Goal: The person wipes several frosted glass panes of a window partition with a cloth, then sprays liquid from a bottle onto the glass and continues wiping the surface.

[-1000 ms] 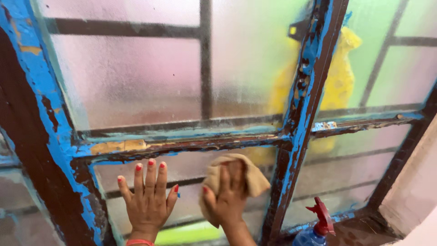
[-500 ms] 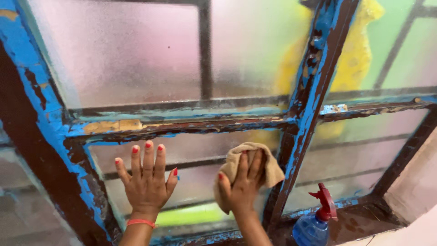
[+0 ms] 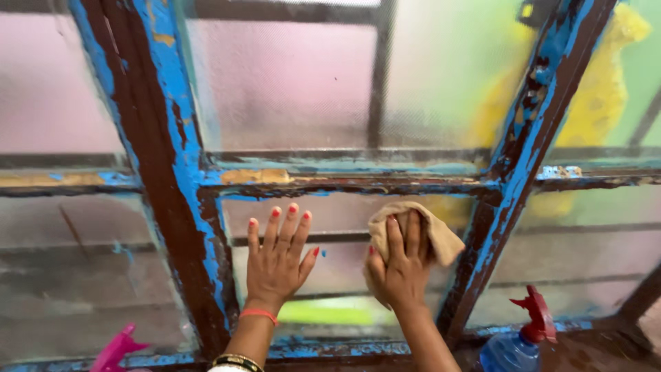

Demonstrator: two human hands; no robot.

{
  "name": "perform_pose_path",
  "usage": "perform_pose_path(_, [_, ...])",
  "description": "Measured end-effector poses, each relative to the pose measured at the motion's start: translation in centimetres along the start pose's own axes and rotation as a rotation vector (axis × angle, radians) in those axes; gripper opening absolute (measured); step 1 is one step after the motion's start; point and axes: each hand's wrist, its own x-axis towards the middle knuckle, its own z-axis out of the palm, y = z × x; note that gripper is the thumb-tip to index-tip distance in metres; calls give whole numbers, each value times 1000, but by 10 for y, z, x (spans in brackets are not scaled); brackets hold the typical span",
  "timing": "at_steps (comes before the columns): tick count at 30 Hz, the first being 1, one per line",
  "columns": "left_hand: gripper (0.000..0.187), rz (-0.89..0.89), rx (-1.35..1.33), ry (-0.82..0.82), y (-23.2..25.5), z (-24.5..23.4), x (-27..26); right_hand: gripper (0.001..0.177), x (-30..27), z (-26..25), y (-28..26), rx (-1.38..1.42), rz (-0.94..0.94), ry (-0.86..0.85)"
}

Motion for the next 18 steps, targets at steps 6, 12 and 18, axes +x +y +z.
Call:
perform_pose_path(6, [71,-25,-50,-46,5,-16,-2,62,-5,4,-40,47,12,48])
perform_pose_path(12, [71,-148,-130,-50,35,-30,8,60,3,-23,-50,126,-117,-38])
perform_pose_path(18, [65,-25,-250,-103,72,-28,4,61,12,-55,-43,115,-56,-57])
